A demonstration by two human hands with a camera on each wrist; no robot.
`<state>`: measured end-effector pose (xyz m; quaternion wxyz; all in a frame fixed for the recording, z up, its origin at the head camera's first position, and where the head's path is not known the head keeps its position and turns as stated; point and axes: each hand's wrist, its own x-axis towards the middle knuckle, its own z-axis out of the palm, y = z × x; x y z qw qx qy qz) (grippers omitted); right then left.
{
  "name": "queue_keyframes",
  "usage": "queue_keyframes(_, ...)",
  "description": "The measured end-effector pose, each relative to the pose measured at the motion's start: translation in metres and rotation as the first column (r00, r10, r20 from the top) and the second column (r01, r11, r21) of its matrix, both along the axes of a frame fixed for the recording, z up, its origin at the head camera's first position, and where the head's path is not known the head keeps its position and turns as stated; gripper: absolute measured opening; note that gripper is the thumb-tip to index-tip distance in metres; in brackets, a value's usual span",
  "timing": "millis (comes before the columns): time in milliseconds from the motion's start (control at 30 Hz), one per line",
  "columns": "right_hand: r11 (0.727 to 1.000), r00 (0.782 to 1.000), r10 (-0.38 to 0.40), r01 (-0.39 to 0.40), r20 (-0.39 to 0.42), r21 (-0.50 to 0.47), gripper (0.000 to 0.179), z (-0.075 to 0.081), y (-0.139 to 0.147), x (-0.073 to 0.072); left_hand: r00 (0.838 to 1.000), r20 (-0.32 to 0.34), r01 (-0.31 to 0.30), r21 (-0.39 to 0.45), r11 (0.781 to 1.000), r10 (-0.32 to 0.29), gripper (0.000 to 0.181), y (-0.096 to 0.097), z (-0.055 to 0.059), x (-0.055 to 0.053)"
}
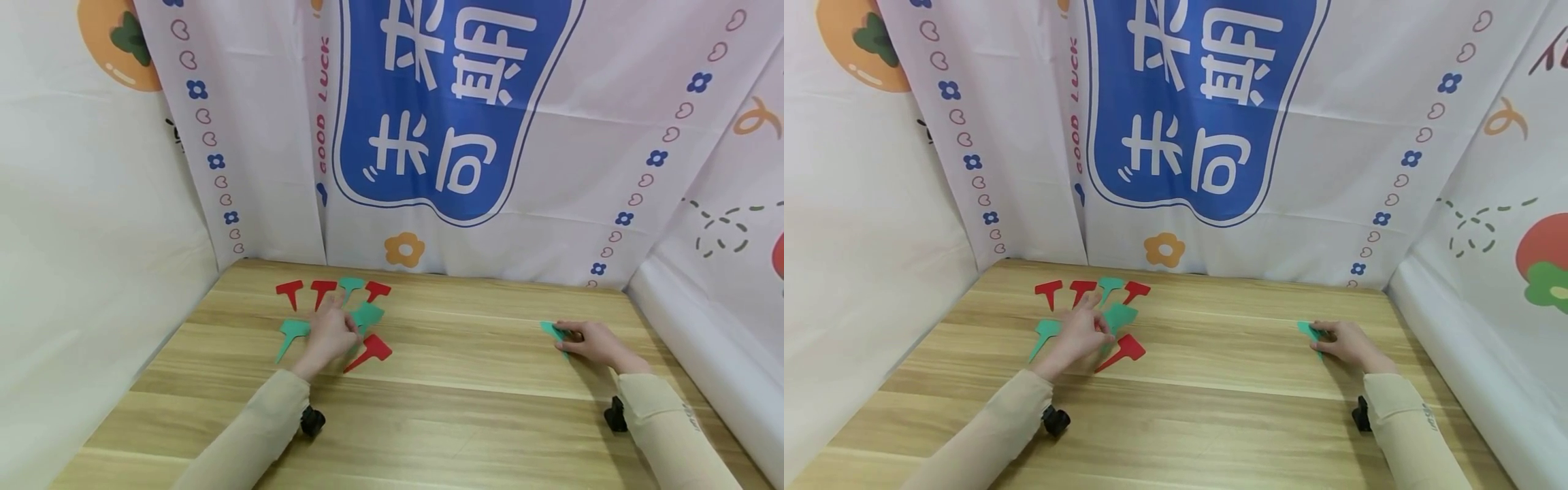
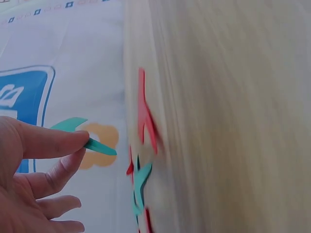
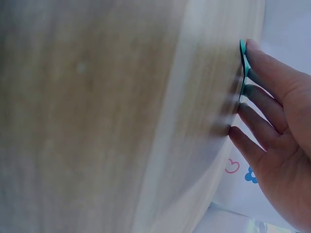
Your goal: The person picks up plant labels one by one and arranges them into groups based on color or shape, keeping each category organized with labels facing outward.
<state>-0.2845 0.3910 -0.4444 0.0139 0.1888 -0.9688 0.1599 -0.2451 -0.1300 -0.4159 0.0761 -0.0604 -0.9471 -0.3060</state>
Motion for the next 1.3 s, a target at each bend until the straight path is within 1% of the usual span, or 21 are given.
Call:
queue_keyframes(167, 1.0, 1.0, 0.005, -0.005, 0.005, -0.003, 0.05, 0.002, -0.001, 0.0, 1.0, 0.006, -0.001, 0.03, 1.0, 0.001, 0.022, 0.018, -0.002, -0.004)
queue_keyframes(433, 1.0, 1.0, -0.011, 0.011, 0.008, -0.001, 0.05, 0.003, -0.001, 0.0, 1.0, 0.02, 0.001, 0.061, 0.998, -0.002, 0.023, 0.046, -0.007, -0.014)
queue_keyframes(733, 1.0, 1.0, -0.011, 0.011, 0.019, 0.008, 0.05, 0.004, -0.002, 0.0, 1.0, 0.003, 0.022, 0.059, 0.998, -0.022, 0.022, 0.082, -0.009, -0.016)
queue_keyframes(833, 1.0, 1.0, -0.01, 0.01, 0.015, 0.002, 0.05, 0.004, -0.002, 0.0, 0.999, 0.029, 0.015, 0.077, 0.997, -0.017, 0.022, 0.092, -0.01, -0.017)
queue_keyframes(967, 1.0, 1.0, -0.005, 0.005, 0.01, 0.0, 0.05, 0.002, 0.0, 0.0, 0.999, 0.032, 0.005, 0.099, 0.995, -0.009, 0.022, 0.106, -0.012, -0.019)
queue_keyframes(1100, 1.0, 1.0, -0.002, 0.002, 0.009, 0.001, 0.05, 0.001, 0.001, -0.001, 1.0, 0.028, 0.011, 0.125, 0.992, -0.014, 0.021, 0.118, -0.016, -0.022)
queue_keyframes(1300, 1.0, 1.0, -0.006, 0.006, 0.011, 0.003, 0.051, -0.001, 0.002, -0.003, 0.998, 0.058, 0.015, 0.133, 0.991, -0.023, 0.019, 0.136, -0.02, -0.029)
